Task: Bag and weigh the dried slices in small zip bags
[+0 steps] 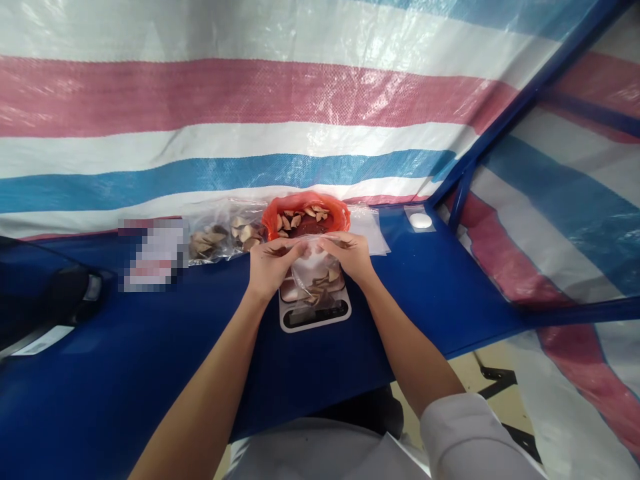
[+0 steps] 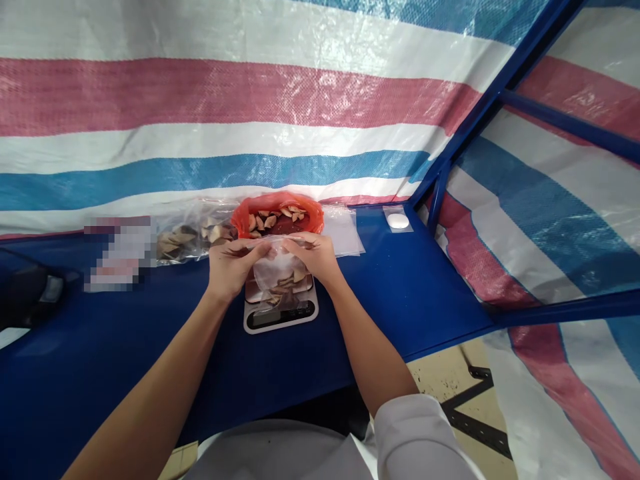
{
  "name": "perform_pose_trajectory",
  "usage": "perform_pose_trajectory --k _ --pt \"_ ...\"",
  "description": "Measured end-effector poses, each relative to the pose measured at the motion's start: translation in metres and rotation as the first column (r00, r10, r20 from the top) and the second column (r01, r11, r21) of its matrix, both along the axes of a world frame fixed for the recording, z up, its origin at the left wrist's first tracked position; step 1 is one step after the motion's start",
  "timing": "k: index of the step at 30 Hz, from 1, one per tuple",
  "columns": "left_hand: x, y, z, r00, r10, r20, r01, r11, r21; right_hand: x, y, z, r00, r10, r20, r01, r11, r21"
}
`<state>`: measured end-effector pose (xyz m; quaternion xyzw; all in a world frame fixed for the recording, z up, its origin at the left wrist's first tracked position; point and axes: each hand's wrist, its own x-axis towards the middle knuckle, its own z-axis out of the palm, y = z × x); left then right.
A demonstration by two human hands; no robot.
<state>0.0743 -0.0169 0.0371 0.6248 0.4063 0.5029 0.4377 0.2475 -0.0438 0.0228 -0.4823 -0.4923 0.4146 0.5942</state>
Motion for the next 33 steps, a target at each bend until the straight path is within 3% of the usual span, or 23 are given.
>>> perform_pose_trajectory --k 11,20,33 --pt "-0.001 0.000 0.000 1.000 -0.025 0.015 0.025 1.000 0.018 0.006 0.000 -0.002 0.999 0.044 0.015 -0.045 0.999 0.028" --pt "0.000 0.002 -0.004 0.994 -0.083 0.065 0.088 0.994 -0.065 0.006 0.000 -0.005 0.999 0.015 0.043 -0.020 0.994 0.109" --pt "-0.002 0.005 -0.003 0.997 -0.075 0.033 0.077 0.995 -0.057 0.010 0.000 -0.002 1.000 0.021 0.002 -0.021 0.999 0.040"
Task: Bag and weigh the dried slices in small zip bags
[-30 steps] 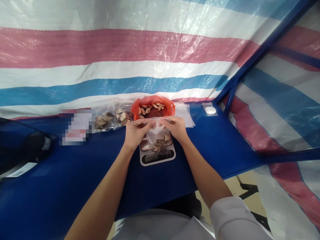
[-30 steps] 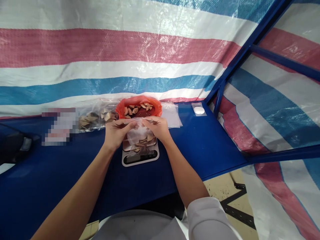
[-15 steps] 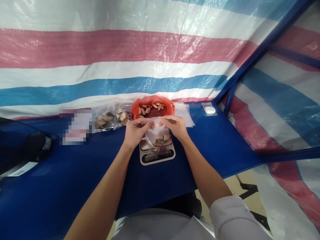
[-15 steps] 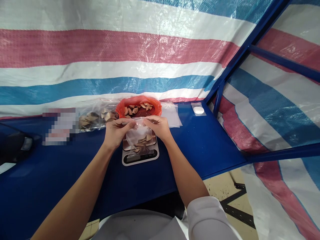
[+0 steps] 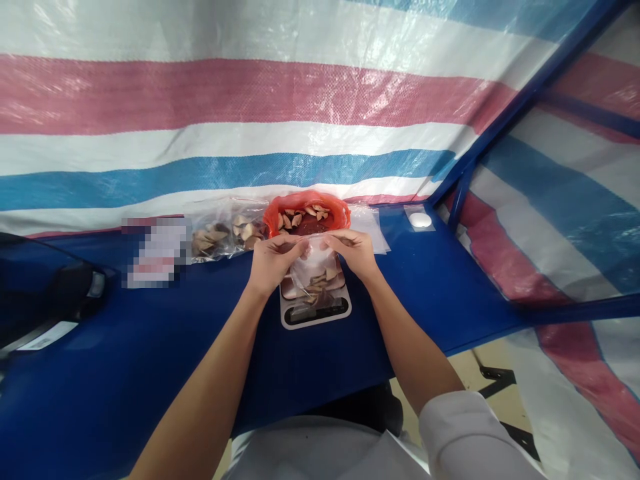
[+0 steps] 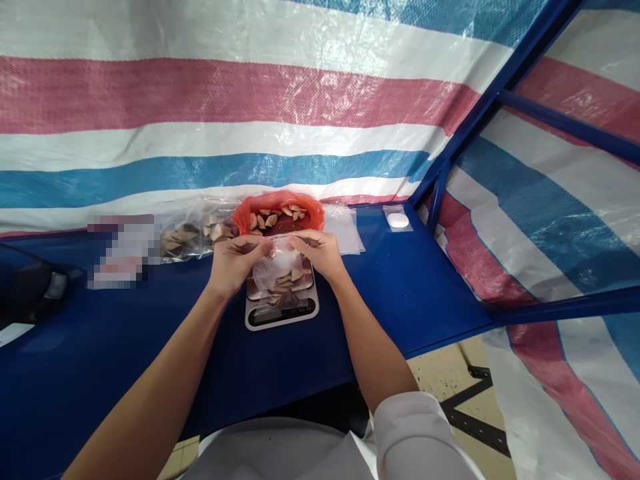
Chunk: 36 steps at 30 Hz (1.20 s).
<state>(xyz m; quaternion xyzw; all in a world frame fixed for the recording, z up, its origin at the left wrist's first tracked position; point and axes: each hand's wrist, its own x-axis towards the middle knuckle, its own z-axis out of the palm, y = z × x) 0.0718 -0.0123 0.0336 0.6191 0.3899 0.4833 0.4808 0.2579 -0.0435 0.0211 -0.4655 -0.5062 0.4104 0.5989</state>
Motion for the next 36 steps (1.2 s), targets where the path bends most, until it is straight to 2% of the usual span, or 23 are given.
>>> perform_pose_trajectory --k 6,14,20,23,28,34,36 --pt "0.0016 -0.0016 0.0054 0.999 -0.008 -0.051 0.011 0.998 0.060 -0.0001 -0.0014 0.0007 0.995 0.033 0.095 -0.039 0.998 0.053" --pt "0.0033 -0.0027 0.0062 0.997 -0.011 -0.070 0.018 0.996 0.091 0.0006 -0.0007 -0.0025 0.993 0.050 0.102 -0.057 0.997 0.059" --pt "0.0005 0.0002 0.0027 0.999 -0.031 -0.037 0.030 1.000 -0.006 -0.0003 -0.0011 0.0021 1.000 -0.006 0.015 0.005 0.998 0.058" --pt "0.0003 0.0008 0.0008 0.999 -0.043 -0.012 0.043 0.999 -0.009 -0.0025 -0.0005 0.0007 1.000 -0.002 -0.009 0.002 0.999 0.053" --pt "0.0007 0.0001 0.0008 0.998 -0.056 -0.043 0.057 0.998 0.027 -0.0043 -0.0007 -0.0022 0.999 0.029 0.041 -0.031 0.998 0.047" --pt "-0.0024 0.0028 -0.0023 0.999 -0.035 0.039 0.039 0.995 -0.093 -0.0028 0.0012 -0.0025 0.999 -0.009 0.045 0.005 0.997 0.082" --pt "-0.0028 0.0028 -0.0018 0.998 -0.028 0.052 0.032 0.996 -0.083 -0.0037 0.0021 -0.0030 1.000 -0.011 0.027 0.009 0.998 0.070"
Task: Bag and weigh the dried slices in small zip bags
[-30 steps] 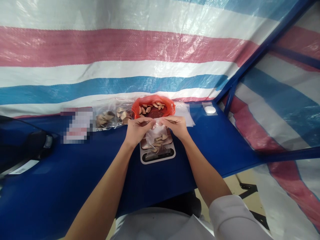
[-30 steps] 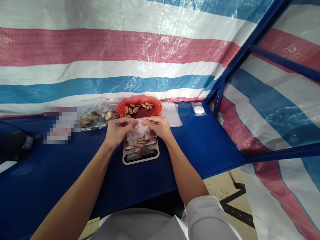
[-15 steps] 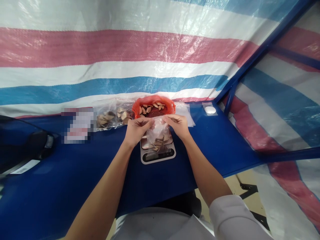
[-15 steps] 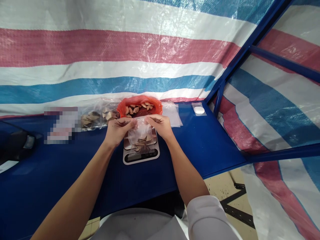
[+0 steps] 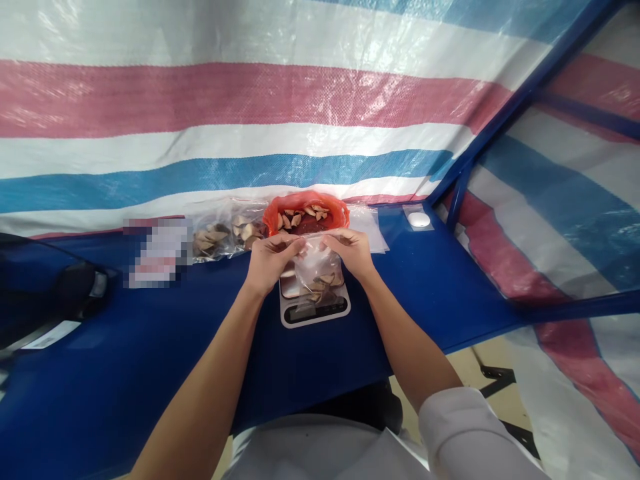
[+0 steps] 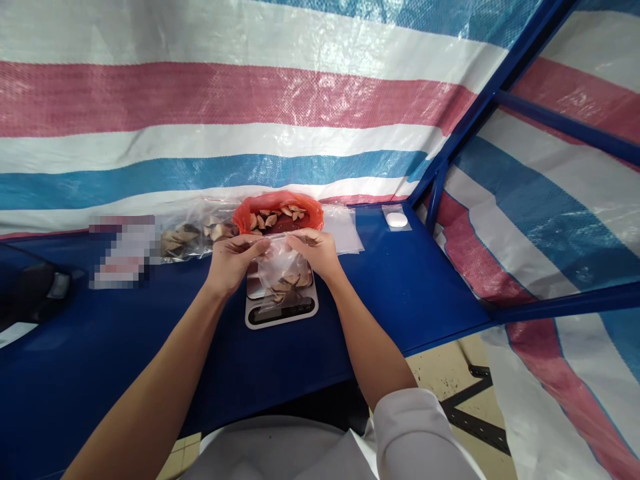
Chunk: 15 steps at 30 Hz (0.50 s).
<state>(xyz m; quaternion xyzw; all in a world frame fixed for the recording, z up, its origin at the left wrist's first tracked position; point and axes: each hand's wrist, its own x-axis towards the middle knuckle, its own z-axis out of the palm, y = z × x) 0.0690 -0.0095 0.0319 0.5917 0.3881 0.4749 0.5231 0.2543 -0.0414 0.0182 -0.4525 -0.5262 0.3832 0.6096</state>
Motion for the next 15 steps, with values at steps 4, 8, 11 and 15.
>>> perform_pose_trajectory --k 4,8,11,15 --pt "0.001 -0.002 0.004 0.999 0.010 -0.036 -0.008 0.998 0.064 -0.003 0.000 0.002 1.000 0.023 0.003 -0.023 0.999 -0.035" --pt "0.002 -0.003 0.006 0.997 0.021 -0.074 -0.016 0.998 0.059 -0.005 -0.002 0.007 0.999 0.016 0.041 -0.014 0.999 -0.040" --pt "0.001 -0.003 0.004 0.999 0.013 -0.045 -0.013 1.000 0.008 -0.004 -0.004 0.010 1.000 0.008 0.026 -0.006 0.998 -0.056" --pt "0.000 -0.002 0.002 1.000 0.006 -0.007 -0.006 1.000 0.008 -0.003 -0.003 0.009 0.999 0.005 -0.035 -0.008 0.996 -0.087"
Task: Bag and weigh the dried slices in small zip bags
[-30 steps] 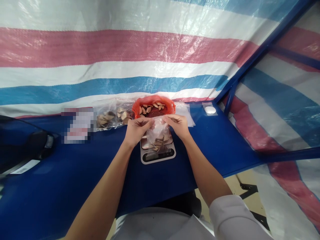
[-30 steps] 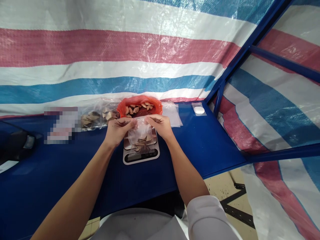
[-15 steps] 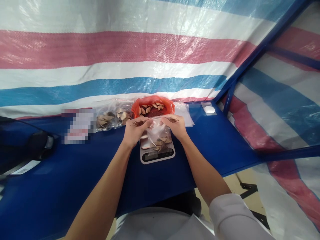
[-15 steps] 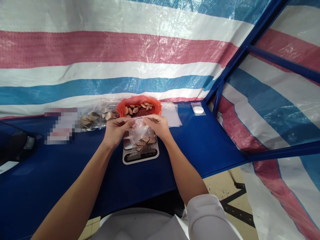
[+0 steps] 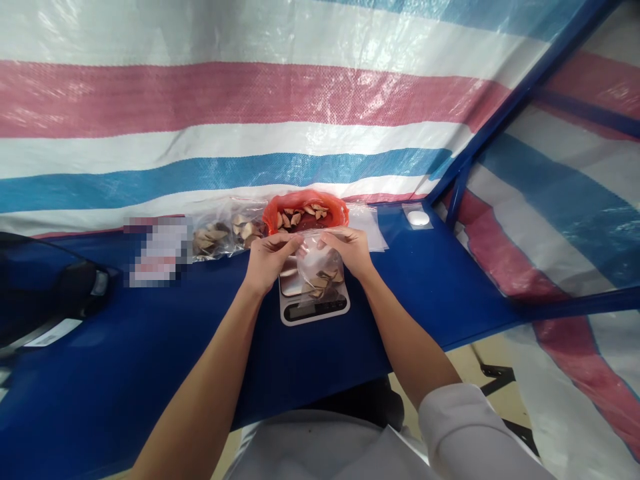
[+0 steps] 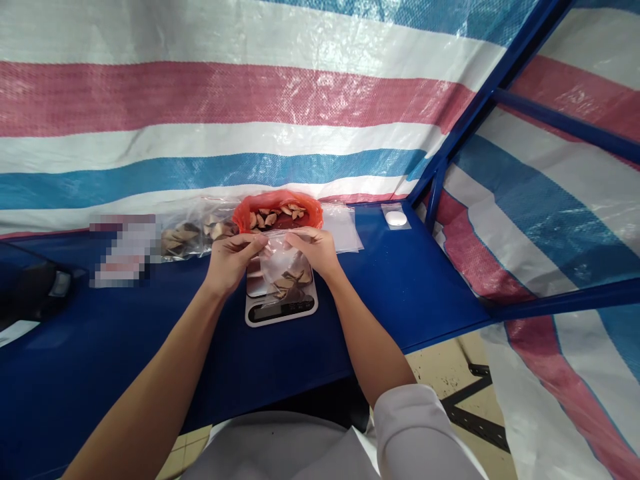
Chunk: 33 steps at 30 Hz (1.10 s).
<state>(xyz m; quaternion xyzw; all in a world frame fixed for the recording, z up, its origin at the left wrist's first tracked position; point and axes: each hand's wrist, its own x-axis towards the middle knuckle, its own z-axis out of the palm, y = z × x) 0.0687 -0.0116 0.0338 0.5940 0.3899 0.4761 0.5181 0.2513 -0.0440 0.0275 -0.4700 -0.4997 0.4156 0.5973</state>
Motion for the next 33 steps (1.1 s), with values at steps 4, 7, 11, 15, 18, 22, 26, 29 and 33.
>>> perform_pose_trajectory --k 4,7,11,15,18,22,26,29,33 --pt "-0.002 0.001 -0.001 1.000 0.021 0.019 -0.021 0.999 0.030 0.004 0.001 0.000 0.998 0.031 -0.050 -0.031 0.999 -0.015" --pt "-0.003 0.001 -0.002 0.997 0.042 0.059 -0.042 0.999 0.000 0.007 0.000 0.003 0.998 0.033 -0.054 -0.033 0.999 -0.001" --pt "-0.002 0.000 -0.004 0.995 0.024 0.097 -0.017 0.997 -0.069 0.007 -0.001 0.003 0.998 0.027 -0.050 -0.029 0.999 -0.039" --pt "-0.001 -0.001 -0.005 0.993 -0.010 0.115 0.021 0.995 -0.093 0.006 -0.001 0.003 0.999 0.027 -0.039 -0.029 0.998 -0.047" --pt "-0.003 0.000 -0.006 0.994 -0.003 0.105 0.012 0.996 -0.091 0.007 0.000 0.003 0.998 0.020 -0.051 -0.024 0.998 -0.065" --pt "-0.004 0.001 -0.006 0.995 0.002 0.103 0.008 0.995 -0.102 0.009 0.002 0.001 0.997 -0.021 -0.072 0.013 0.994 -0.108" --pt "-0.006 0.000 -0.002 0.989 -0.033 0.147 0.061 0.980 -0.190 0.007 0.002 0.000 0.998 -0.024 -0.061 0.018 0.995 -0.103" --pt "-0.009 -0.001 0.002 0.986 -0.055 0.160 0.092 0.968 -0.234 0.004 0.001 0.001 0.998 -0.039 -0.055 0.033 0.995 -0.099" --pt "-0.013 -0.002 0.009 0.990 -0.033 0.139 0.059 0.981 -0.183 0.003 -0.003 0.005 0.997 -0.008 -0.073 0.000 0.995 -0.105"
